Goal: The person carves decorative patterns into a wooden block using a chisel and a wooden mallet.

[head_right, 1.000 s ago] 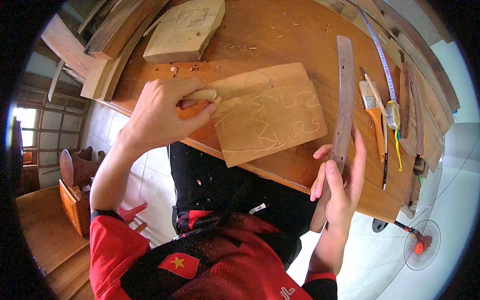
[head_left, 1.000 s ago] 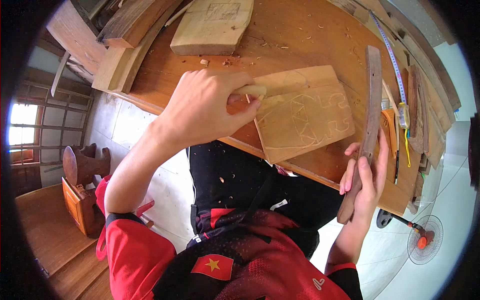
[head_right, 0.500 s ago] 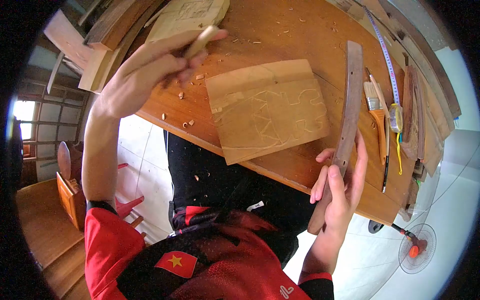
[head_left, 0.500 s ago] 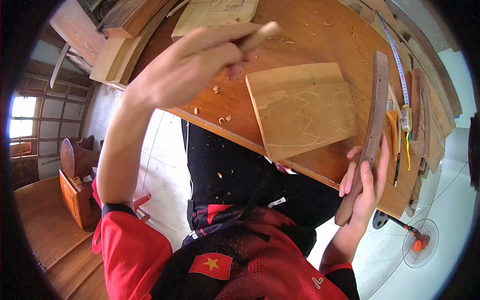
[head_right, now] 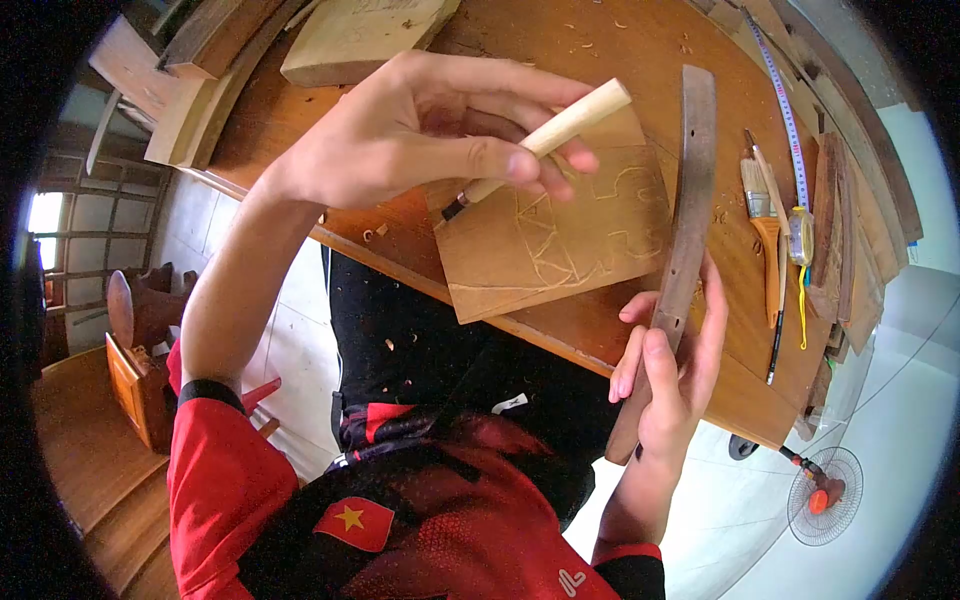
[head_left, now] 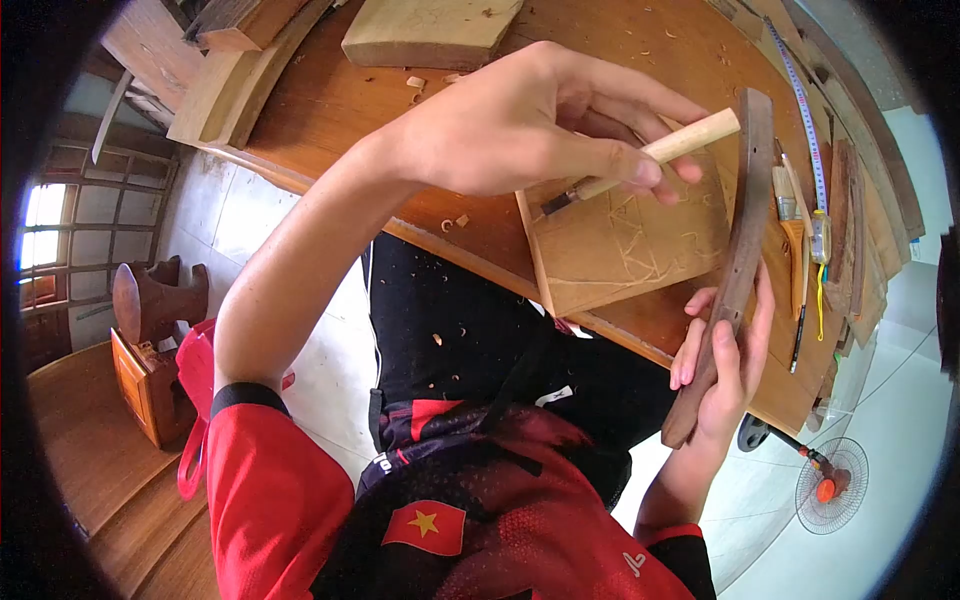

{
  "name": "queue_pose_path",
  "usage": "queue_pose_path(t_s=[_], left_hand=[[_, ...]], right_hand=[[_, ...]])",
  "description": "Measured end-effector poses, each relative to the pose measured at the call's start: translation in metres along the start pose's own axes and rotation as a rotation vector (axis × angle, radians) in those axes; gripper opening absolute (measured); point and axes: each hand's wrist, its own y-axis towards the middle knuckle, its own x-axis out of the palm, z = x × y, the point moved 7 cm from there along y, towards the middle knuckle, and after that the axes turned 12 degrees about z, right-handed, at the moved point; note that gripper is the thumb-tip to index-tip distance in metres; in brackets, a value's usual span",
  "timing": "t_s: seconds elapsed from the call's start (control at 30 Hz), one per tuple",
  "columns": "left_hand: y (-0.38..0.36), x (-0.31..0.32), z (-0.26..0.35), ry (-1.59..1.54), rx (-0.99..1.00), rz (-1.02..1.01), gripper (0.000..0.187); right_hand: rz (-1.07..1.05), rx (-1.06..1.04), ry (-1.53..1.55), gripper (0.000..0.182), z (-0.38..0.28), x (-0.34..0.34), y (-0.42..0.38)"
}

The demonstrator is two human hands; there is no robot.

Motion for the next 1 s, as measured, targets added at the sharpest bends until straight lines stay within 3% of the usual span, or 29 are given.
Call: queue_pose_path(t_s=[0.2,0.4,0.63,0.67,0.8,0.9,0.93,1.0], left_hand=[[0.004,0.002,-0.010,-0.027,0.067,-0.038,0.053],[0.002,0.007,0.001,0.272,0.212,-0.041,0.048],[0.006,0.004,-0.012,0.267,0.086,0.003,0.042],[0.005,0.004,-0.013,0.262,0.086,0.011,0.043],[0.002,0.005,-0.015,0.216,0.078,0.015,0.045],[0.003,0.004,-0.016,0.252,0.145,0.038,0.044],[0.003,0.005,-0.015,0.255,0.128,0.009,0.044],[0.001,0.006,-0.013,0.258,0.092,-0.045,0.045]], right_hand=[[-0.002,0.006,-0.014,0.082,-0.001,0.002,-0.002],[0.083,-0.031,0.055,0.088,-0.022,-0.002,-0.016],[0.109,-0.029,-0.036,0.098,-0.033,0.010,-0.036],[0.032,-0.063,-0.062,0.091,-0.032,0.009,-0.036],[0.279,-0.087,0.067,0.073,-0.045,-0.005,-0.043],[0.238,-0.090,0.079,0.071,-0.039,-0.001,-0.046],[0.192,-0.026,-0.053,0.067,-0.029,-0.002,-0.049],[0.224,0.006,0.039,0.067,-0.033,-0.008,-0.047]])
